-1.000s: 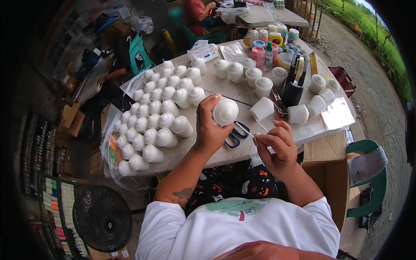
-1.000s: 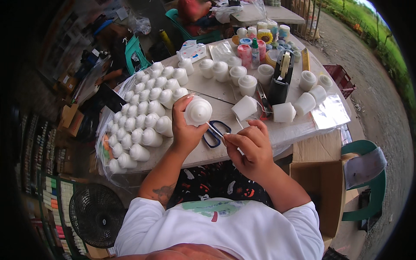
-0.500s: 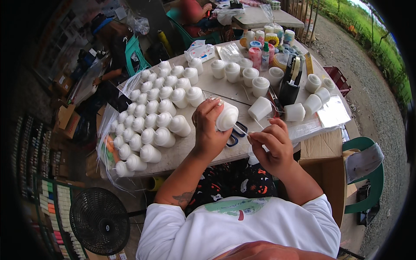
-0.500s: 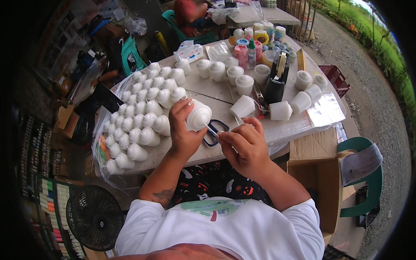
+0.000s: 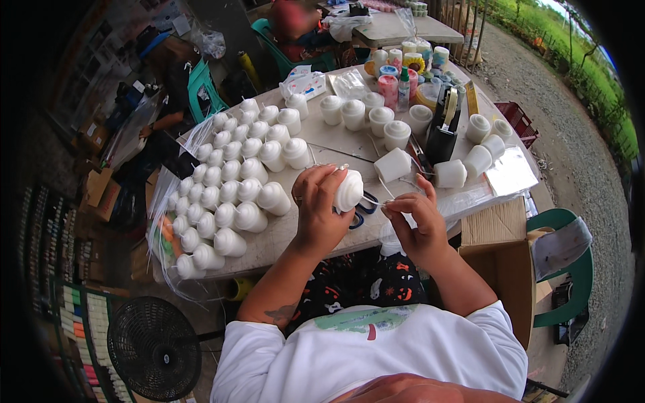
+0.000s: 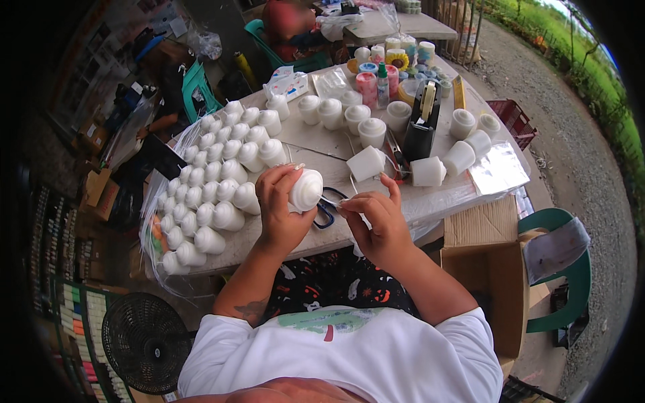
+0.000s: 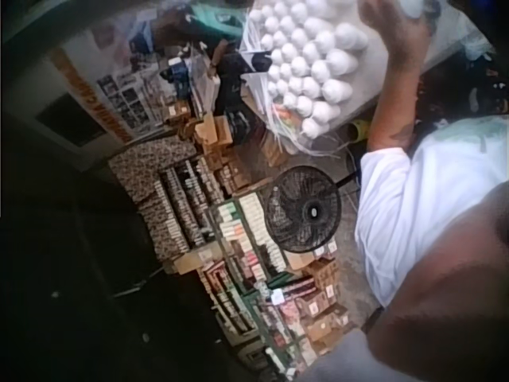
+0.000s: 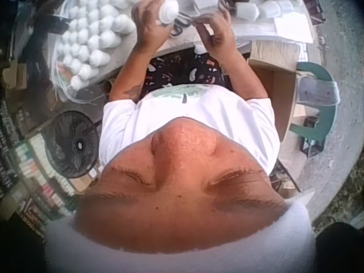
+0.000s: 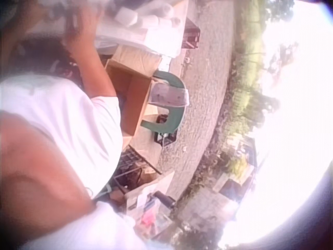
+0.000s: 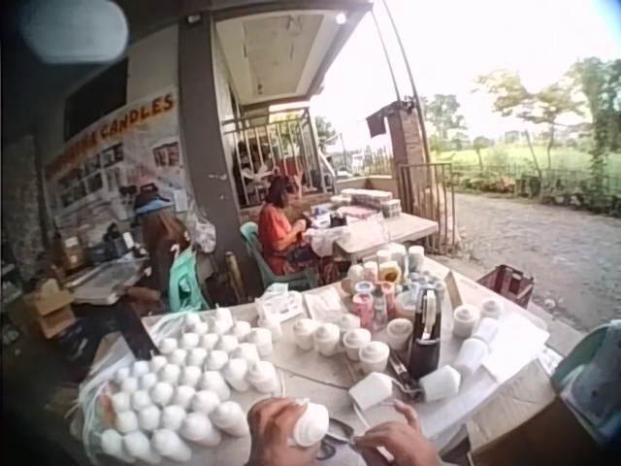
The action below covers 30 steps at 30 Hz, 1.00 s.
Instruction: The person inserts wicks into white candle bodies and trims the excess wick using scissors. They handle each candle one at a time, placing finished units on the table.
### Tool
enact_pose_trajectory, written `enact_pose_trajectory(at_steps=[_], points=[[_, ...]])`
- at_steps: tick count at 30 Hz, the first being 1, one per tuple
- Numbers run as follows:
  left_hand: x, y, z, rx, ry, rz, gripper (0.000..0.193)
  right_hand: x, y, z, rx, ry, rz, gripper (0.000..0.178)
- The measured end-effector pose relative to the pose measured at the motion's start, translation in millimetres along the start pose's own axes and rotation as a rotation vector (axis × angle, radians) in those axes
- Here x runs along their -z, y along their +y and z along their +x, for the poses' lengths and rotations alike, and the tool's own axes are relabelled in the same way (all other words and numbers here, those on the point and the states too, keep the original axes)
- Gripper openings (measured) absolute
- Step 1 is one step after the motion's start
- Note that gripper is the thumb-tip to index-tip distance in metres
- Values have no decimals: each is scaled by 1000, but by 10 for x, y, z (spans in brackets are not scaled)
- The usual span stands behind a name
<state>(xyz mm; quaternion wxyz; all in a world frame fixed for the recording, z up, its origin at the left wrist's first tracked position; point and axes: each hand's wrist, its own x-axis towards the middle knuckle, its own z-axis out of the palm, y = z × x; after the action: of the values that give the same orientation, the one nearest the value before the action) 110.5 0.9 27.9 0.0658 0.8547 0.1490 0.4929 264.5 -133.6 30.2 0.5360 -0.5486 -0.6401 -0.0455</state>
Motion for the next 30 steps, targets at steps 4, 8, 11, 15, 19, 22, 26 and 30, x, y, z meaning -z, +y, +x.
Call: enact_pose_trajectory(at_steps=[4, 8, 11, 15, 19, 22, 26, 30], points=[[77, 89, 5, 8, -75, 17, 80, -31, 18, 75, 38, -42, -46, 23], [161, 80, -45, 63, -140, -55, 76, -79, 78, 77, 49, -69, -20, 22], [245, 61, -121, 100, -176, -94, 74, -99, 65, 34, 11, -73, 32, 22], [332, 98, -199, 125, -202, -97, 76, -88, 104, -32, 18, -143, 22, 24], [411, 161, -224, 139, -202, -101, 76, -109, 71, -50, 51, -122, 28, 23], [426, 184, -257, 140, -190, -107, 76, -137, 37, -51, 59, -124, 36, 23], [436, 171, -308, 154, -196, -124, 75, -155, 39, -65, 72, -146, 15, 24], [459, 150, -330, 145, -207, -161, 74, -101, 25, -43, 76, -190, -2, 24]])
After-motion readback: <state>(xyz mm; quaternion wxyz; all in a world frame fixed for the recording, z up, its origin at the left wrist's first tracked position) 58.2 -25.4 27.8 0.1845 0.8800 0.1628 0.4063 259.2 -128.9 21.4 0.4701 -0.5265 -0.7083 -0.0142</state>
